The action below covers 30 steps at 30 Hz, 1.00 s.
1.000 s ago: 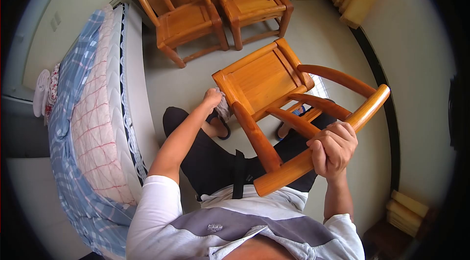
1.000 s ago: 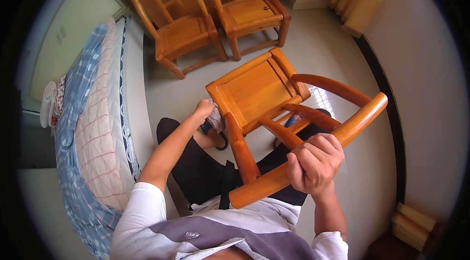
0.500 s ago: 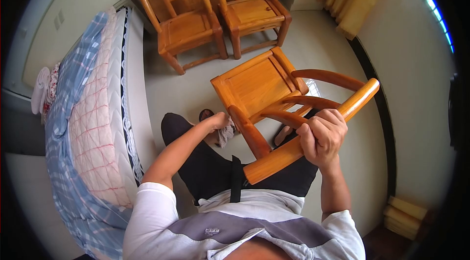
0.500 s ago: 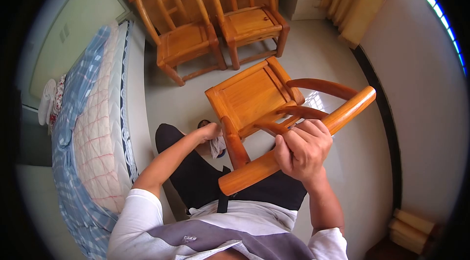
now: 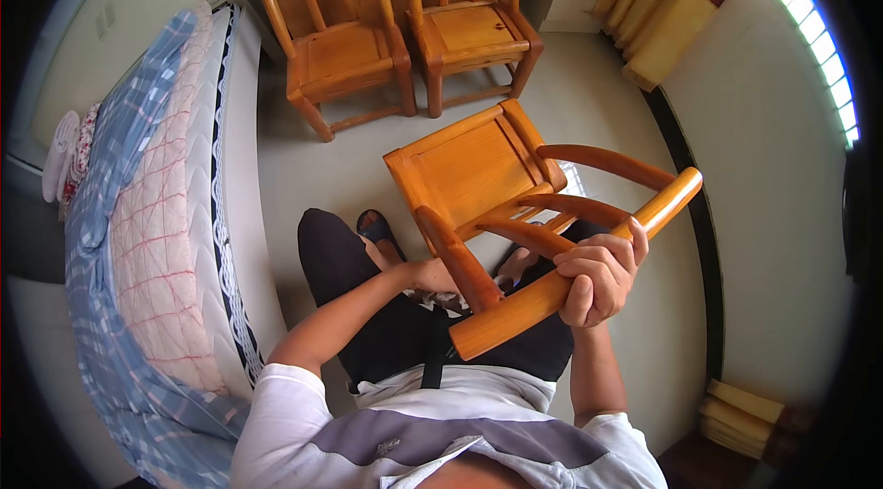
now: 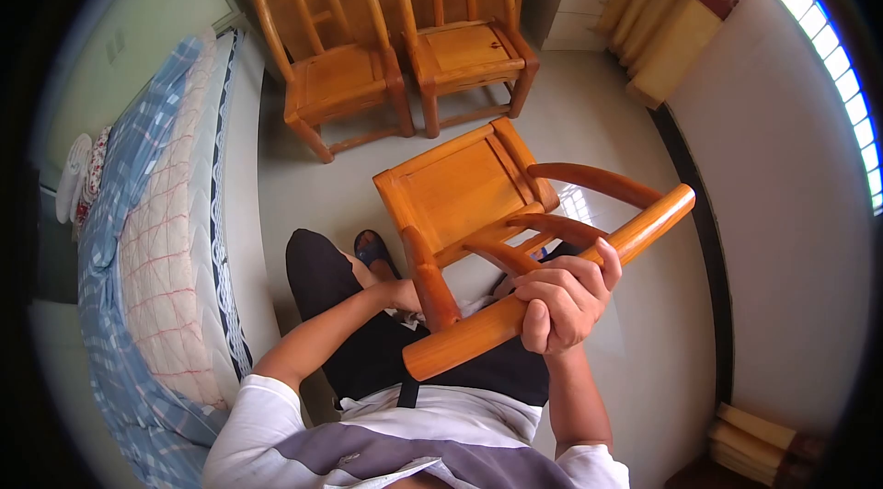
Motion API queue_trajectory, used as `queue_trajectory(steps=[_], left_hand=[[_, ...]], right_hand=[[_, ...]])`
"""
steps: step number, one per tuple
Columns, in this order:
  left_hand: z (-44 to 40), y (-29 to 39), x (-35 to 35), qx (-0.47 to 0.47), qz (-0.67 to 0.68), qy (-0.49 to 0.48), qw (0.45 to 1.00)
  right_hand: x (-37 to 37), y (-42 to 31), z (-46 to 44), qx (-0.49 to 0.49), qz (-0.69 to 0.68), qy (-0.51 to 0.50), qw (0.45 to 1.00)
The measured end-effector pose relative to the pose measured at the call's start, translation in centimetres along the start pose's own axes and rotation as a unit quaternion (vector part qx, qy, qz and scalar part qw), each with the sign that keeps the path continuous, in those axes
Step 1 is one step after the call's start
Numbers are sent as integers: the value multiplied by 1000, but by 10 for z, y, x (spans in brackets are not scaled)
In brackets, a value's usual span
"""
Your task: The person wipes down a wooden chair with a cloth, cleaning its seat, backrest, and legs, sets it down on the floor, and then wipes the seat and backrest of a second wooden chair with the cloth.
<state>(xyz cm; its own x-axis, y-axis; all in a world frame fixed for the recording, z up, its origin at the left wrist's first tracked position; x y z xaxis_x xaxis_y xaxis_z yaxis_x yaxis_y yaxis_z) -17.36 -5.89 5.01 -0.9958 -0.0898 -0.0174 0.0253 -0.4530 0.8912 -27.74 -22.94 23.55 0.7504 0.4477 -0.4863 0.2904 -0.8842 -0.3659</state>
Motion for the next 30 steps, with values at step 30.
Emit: queue_trajectory(steps=[30], left_hand=[[-24, -71, -16, -49, -164, 124, 977]], right_hand=[[-53, 73, 9, 16, -62, 23, 998]])
Point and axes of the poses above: each hand's wrist, its own z-axis away from the middle knuckle, its own x-axis out of the palm, y = z × x, the point moved 3 cm from there along -z, towards the middle knuckle, and after that the axes turned 2 degrees about -z, right-handed, at the moved point
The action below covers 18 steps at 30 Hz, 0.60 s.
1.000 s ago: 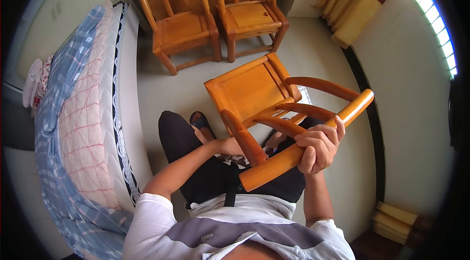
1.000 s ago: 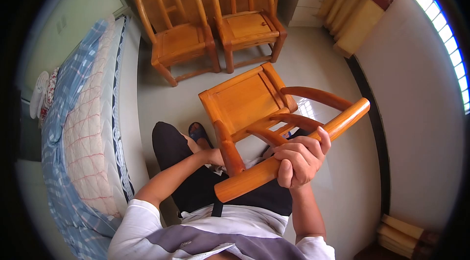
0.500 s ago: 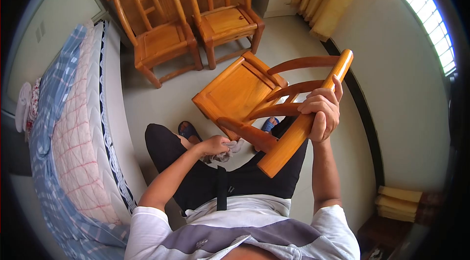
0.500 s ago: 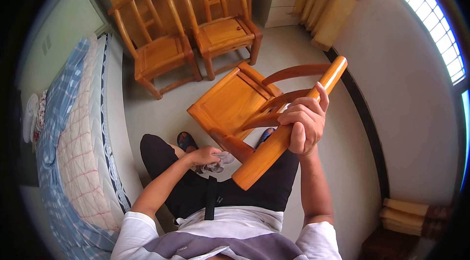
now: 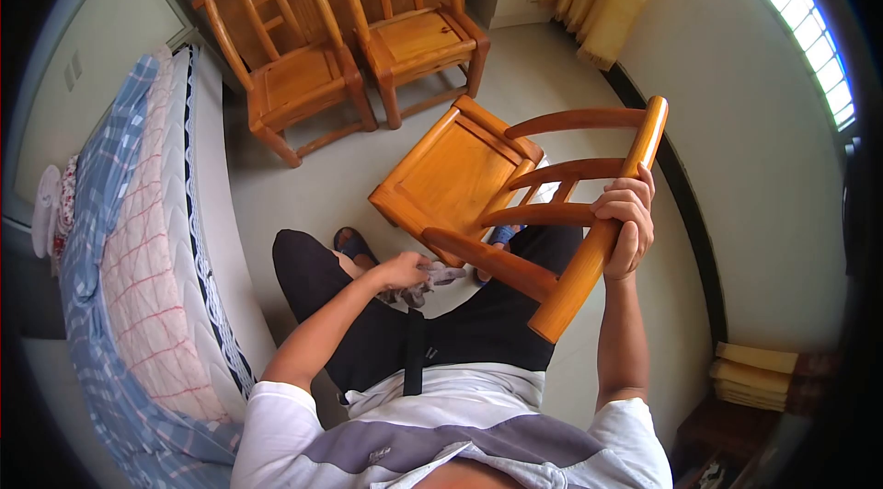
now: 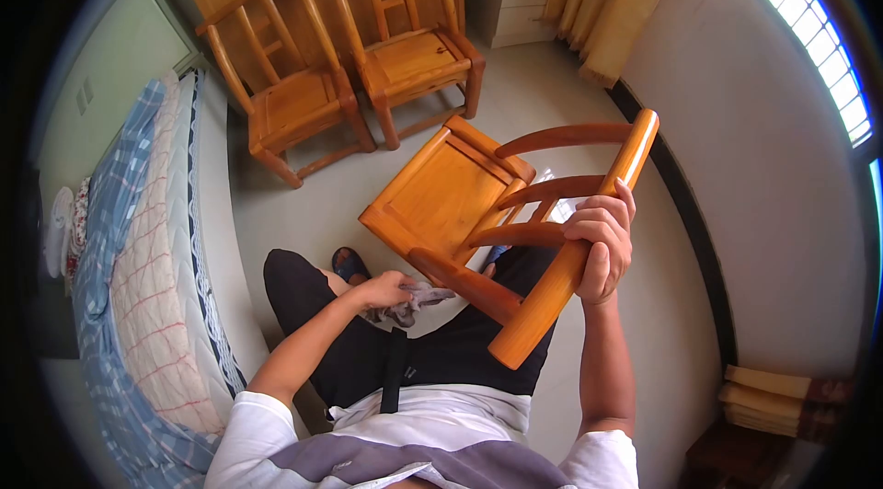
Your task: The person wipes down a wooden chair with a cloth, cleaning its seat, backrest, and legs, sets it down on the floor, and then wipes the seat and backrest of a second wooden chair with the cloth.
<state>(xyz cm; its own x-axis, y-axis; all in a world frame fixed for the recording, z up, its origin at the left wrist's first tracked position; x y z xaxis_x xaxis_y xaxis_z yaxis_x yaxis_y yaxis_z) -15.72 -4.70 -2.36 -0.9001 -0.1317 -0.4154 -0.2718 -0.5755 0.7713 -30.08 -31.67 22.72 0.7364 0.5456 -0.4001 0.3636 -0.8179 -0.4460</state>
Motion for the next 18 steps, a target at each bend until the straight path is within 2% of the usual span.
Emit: queue_trajectory(steps=[1, 3, 4, 5, 6, 7, 8, 10, 11, 12, 14, 15, 16, 17, 18], left_hand=[[1, 0, -5, -6, -2, 0, 1000], [6, 17, -22, -57, 81, -22, 995], [6, 10, -24, -74, 166, -15, 983], [10, 10, -29, -76, 164, -17, 983], [13, 12, -39, -57, 244, 30, 968], [16, 11, -47, -38, 323, 77, 942], [16, 3, -53, -30, 400, 106, 910], [20, -12, -68, -14, 492, 180, 851], [18, -21, -70, 5, 550, 209, 808], [19, -20, -71, 2, 551, 208, 808], [20, -19, -78, 28, 599, 323, 732], [15, -17, -77, 24, 598, 320, 735], [9, -13, -77, 39, 547, 339, 764], [1, -10, -77, 56, 495, 359, 790], [-12, -17, -72, 52, 494, 359, 790]], right_hand=[[-1, -1, 2, 3, -5, 2, 1000], [-3, 0, 3, 59, 1, 6, 998], [-7, 1, 7, 68, 3, -10, 998], [0, -9, 11, 70, 3, -7, 997], [8, -18, 17, 188, -87, 118, 971], [12, -25, 29, 297, -175, 238, 908], [12, -34, 41, 313, -215, 220, 899], [22, -63, 57, 335, -267, 255, 867], [24, -75, 67, 339, -267, 253, 866], [27, -88, 75, 308, -210, 190, 908], [26, -101, 76, 248, -70, 81, 963], [22, -102, 72, 253, -68, 84, 962], [19, -102, 66, 228, -9, 61, 972], [17, -100, 63, 201, 48, 37, 978], [17, -101, 64, 146, 78, 30, 986]])
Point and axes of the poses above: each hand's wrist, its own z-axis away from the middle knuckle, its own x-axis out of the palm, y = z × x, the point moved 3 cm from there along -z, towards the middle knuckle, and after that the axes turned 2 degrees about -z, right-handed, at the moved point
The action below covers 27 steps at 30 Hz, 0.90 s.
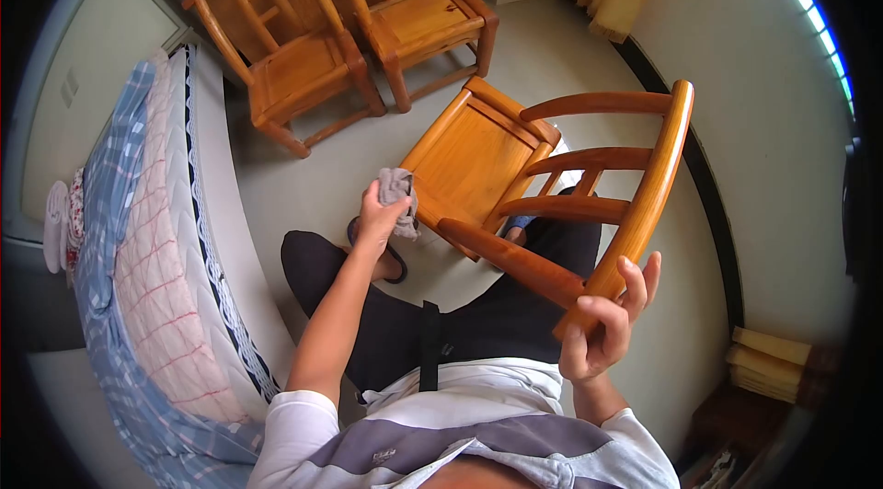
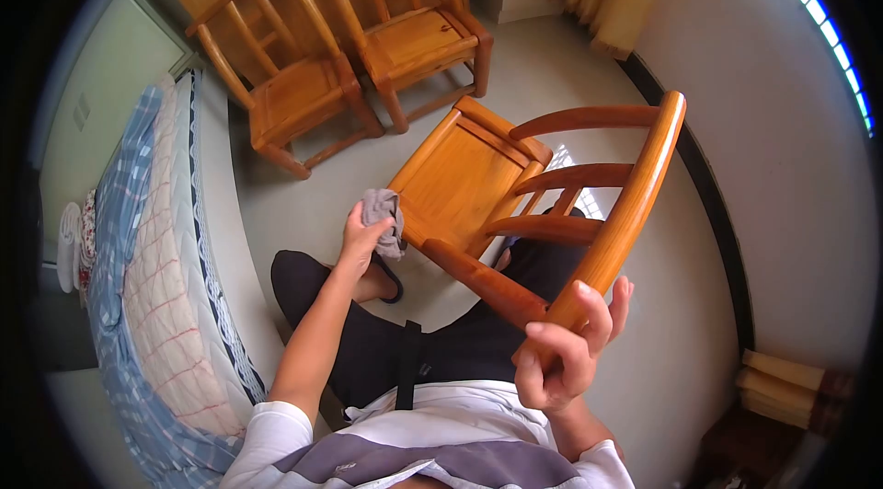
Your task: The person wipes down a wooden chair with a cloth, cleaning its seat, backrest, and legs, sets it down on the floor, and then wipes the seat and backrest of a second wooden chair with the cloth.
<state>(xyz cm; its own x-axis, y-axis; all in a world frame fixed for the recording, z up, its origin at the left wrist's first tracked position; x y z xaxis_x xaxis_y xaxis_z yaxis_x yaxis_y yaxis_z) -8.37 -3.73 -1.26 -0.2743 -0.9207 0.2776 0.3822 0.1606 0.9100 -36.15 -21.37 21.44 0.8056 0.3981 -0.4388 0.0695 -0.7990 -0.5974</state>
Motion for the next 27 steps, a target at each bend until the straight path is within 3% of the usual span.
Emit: queue_trajectory(steps=[1, 2, 3, 5, 6, 8, 13, 15, 16, 18, 21, 23, 24, 26, 27], left_hand=[[-7, -10, 3, 118, -261, 7, 958], [-6, -13, 15, 224, -500, 13, 836], [-6, -21, 22, 233, -559, 0, 796], [-7, -23, 31, 287, -608, 15, 740], [-9, -23, 32, 285, -605, 12, 743], [-15, -20, 30, 350, -649, -16, 676], [-43, -7, 34, 311, -651, 51, 690], [-53, -12, 29, 259, -601, 117, 747], [-64, -16, 27, 259, -604, 115, 745], [-80, -31, 8, 97, -406, 294, 860], [-70, -26, 21, 108, -431, 290, 848], [-54, -28, 49, 142, -509, 194, 826], [-52, -39, 65, 158, -472, 105, 861], [-42, -59, 95, 70, -421, -100, 899], [-39, -56, 101, 70, -417, -106, 900]], right_hand=[[3, 0, 2, 1, -3, -6, 1000], [5, 2, 5, -5, -13, -12, 1000], [6, 3, 9, -13, -22, -16, 1000], [12, -5, 14, 68, -73, 58, 993], [12, 0, 17, 45, -66, 62, 995], [13, 7, 27, 34, -51, 67, 996], [18, 9, 24, -24, -83, 73, 994], [18, 9, 25, -20, -85, 76, 993], [19, 9, 25, -17, -83, 83, 993], [20, 11, 25, -15, -89, 91, 992], [23, 8, 26, -16, -97, 99, 990], [24, 8, 25, -10, -101, 110, 989], [23, 8, 23, -12, -100, 111, 989], [21, 7, 21, -12, -79, 89, 993], [20, 6, 21, -12, -71, 89, 993]])
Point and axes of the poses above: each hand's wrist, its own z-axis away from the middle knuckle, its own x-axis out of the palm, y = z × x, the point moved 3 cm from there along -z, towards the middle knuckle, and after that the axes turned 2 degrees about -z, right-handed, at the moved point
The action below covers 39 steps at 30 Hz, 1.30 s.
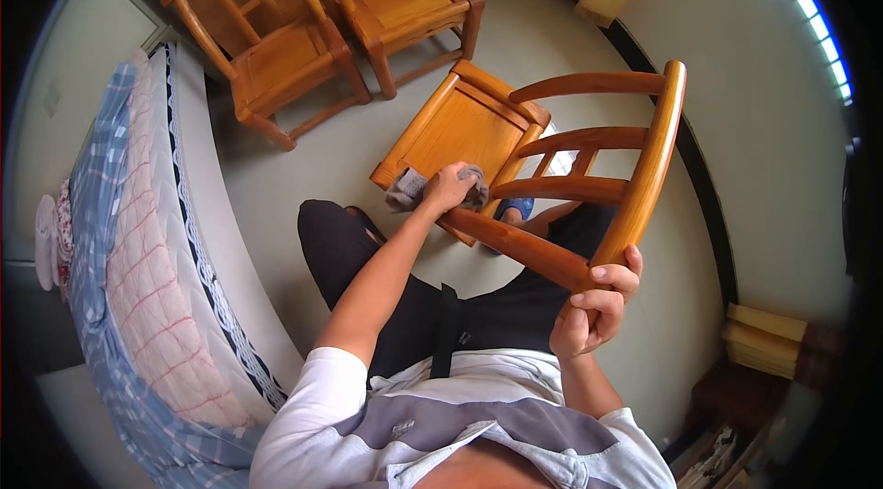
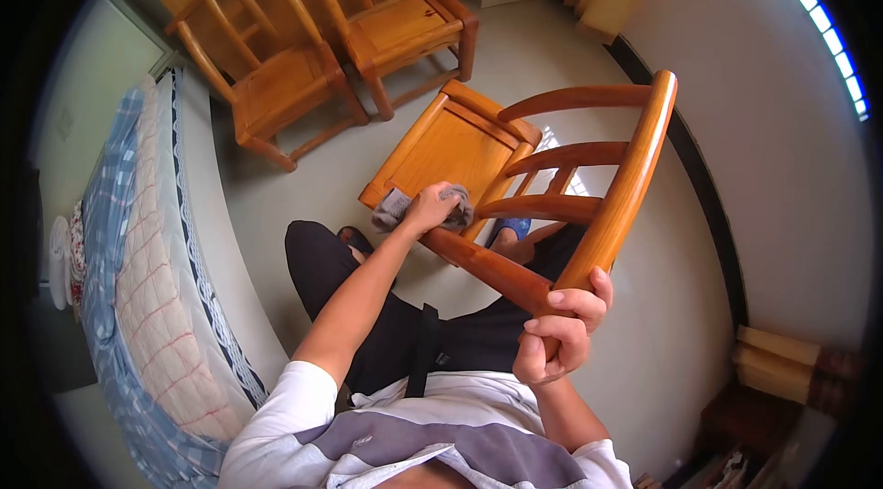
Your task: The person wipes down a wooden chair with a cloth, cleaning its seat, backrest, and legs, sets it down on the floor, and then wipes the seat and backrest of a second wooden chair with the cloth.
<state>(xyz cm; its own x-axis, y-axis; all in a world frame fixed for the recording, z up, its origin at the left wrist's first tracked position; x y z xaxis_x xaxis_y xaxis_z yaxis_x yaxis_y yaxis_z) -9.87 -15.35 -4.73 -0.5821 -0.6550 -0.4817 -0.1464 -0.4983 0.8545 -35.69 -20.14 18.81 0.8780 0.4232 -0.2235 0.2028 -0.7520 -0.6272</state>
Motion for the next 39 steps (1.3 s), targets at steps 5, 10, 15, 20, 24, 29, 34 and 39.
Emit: queue_trajectory(steps=[5, 10, 15, 20, 24, 29, 34, 39], left_hand=[[28, 61, -14, -2, 137, -173, 975], [96, 169, -46, 205, 180, -288, 918], [121, 222, -50, 347, 225, -262, 872], [111, 194, -35, 354, 202, -272, 872], [83, 135, -36, 264, 114, -215, 934], [58, 53, -33, 125, 106, -106, 981], [76, 90, -32, 166, 76, -95, 979], [134, 200, -44, 367, 124, -88, 918]], right_hand=[[-1, 4, 1, 2, -4, 31, 1000], [4, 7, 4, -22, -31, 65, 997], [1, 6, 3, -44, -13, 25, 999], [1, 6, -1, -53, -6, 21, 998], [5, 5, -2, -69, -20, 33, 997], [7, 6, -4, -70, -19, 20, 997], [7, 12, -1, -67, -26, 45, 996], [9, 14, 2, -78, -38, 49, 995]])
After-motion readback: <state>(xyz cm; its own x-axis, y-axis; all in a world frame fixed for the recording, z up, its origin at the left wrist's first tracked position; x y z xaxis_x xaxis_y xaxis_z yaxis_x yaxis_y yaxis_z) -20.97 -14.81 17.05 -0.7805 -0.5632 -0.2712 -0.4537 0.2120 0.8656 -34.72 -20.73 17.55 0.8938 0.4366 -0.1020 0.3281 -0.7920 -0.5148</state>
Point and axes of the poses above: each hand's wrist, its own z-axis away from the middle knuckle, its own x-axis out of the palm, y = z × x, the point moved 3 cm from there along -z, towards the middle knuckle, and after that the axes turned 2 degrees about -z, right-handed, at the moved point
